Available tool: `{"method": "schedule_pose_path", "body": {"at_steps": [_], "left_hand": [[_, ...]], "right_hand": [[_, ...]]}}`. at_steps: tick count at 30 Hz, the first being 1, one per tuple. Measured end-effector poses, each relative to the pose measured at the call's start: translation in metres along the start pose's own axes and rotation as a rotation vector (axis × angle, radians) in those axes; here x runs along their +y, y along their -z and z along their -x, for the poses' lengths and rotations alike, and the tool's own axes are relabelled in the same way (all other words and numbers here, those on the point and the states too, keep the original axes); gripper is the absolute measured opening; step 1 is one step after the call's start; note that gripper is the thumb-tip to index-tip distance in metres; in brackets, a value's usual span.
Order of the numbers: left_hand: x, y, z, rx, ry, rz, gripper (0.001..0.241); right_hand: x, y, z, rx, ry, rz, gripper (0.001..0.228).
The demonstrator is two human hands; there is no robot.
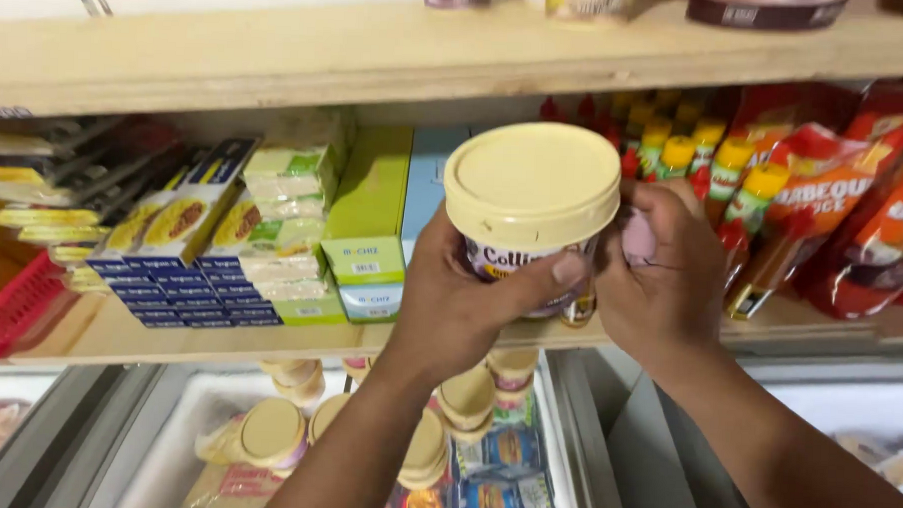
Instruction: Wiping down jars with a cloth and arranging them neatly on store shelves above a freezer.
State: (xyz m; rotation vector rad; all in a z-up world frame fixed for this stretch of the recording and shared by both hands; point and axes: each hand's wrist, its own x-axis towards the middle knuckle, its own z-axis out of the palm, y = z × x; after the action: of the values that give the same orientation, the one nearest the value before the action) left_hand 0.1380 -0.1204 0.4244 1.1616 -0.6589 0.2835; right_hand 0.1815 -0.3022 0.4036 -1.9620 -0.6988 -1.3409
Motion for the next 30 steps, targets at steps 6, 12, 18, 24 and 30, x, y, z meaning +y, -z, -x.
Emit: {"method": "schedule_pose_path", "body": {"at_steps": [6, 12, 18, 24, 30], "left_hand": [[0.051, 0.003, -0.077, 0.069, -0.228, -0.314, 0.059], [0.085, 0.017, -0.136, 0.225, -0.260, -0.509, 0.069], [0.103, 0.043, -0.201, 0.300, -0.259, -0.641, 0.075], [0.118, 0.051, -0.247, 0.360, -0.087, -0.711, 0.067], [0.096, 0.072, -0.299, 0.322, -0.100, -0.754, 0.067]], "right_hand": [[-0.003, -0.012, -0.074, -0.078, 0.316, 0.012, 0.037], [-0.005, -0.036, -0.112, -0.061, 0.378, 0.268, 0.037], [-0.026, -0.065, -0.118, -0.123, 0.468, 0.439, 0.077], [-0.033, -0.071, -0.114, -0.312, 0.325, 0.344, 0.079], [-0.013, -0.090, -0.107, -0.203, 0.358, 0.338, 0.063]]}}
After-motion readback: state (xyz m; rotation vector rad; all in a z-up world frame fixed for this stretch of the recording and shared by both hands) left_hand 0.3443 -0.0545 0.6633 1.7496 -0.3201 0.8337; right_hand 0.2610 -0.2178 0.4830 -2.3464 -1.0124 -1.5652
